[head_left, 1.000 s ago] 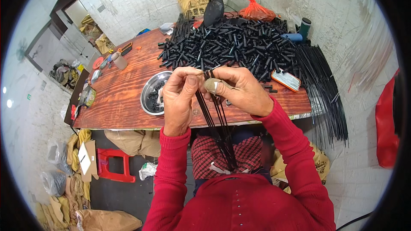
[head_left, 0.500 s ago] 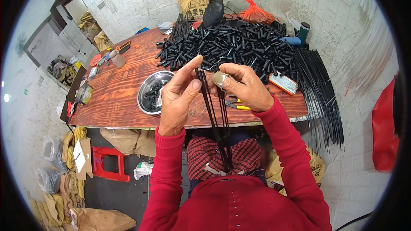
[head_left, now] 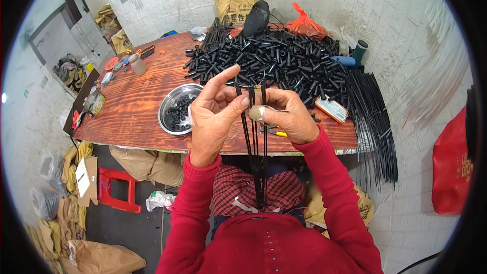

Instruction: Attaching and crimping small connectors onto black synthetic fiber bundles to assemble hair extensions.

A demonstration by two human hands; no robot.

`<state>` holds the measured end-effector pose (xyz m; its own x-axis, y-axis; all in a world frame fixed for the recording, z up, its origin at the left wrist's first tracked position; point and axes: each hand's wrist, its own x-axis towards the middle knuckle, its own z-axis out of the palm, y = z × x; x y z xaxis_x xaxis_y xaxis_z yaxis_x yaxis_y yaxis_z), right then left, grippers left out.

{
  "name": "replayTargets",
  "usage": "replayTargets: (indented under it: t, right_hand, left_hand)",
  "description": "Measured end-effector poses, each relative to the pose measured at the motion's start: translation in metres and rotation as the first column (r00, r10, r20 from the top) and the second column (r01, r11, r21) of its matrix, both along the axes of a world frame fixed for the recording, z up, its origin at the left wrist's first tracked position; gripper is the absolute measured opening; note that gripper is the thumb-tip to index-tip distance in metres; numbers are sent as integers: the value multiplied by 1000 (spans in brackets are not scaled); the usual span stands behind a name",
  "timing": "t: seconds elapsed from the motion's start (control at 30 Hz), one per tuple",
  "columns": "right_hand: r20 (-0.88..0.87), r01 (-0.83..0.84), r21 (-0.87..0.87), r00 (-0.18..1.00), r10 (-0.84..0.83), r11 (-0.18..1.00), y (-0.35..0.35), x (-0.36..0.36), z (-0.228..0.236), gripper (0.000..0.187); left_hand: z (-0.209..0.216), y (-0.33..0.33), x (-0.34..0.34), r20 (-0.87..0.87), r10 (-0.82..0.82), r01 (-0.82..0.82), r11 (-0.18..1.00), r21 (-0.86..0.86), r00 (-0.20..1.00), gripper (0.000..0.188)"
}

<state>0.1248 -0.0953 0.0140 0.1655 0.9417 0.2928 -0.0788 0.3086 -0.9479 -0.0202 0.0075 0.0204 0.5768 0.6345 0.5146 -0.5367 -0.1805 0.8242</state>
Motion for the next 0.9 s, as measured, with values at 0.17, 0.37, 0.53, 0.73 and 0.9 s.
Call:
replayTargets:
  t: [0.17, 0.37, 0.53, 0.73, 0.9]
  right_hand:
    - [-24, -38, -3, 999, 38, 999, 1, -1, -3, 35]
    - [-181, -58, -8, 982, 56, 998, -1, -3, -14, 45]
    - [-221, -20, -13, 975, 17, 1000, 0, -4, -18, 49]
    - [-166, -5, -36, 986, -1, 999, 5, -1, -22, 48]
    - [-78, 13, -66, 997, -18, 998, 7, 1, -21, 48]
  left_hand:
    - [3, 0, -3, -6, -51, 50, 992, -117, 999, 64]
    - [3, -7, 1, 23, 20, -19, 998, -58, 1000, 64]
    - [3, -10, 4, -27, 33, -35, 996, -81, 999, 52]
    - [-9, 2, 4, -49, 77, -78, 997, -24, 996, 44]
    - [-14, 5, 0, 10, -65, 66, 989, -134, 998, 53]
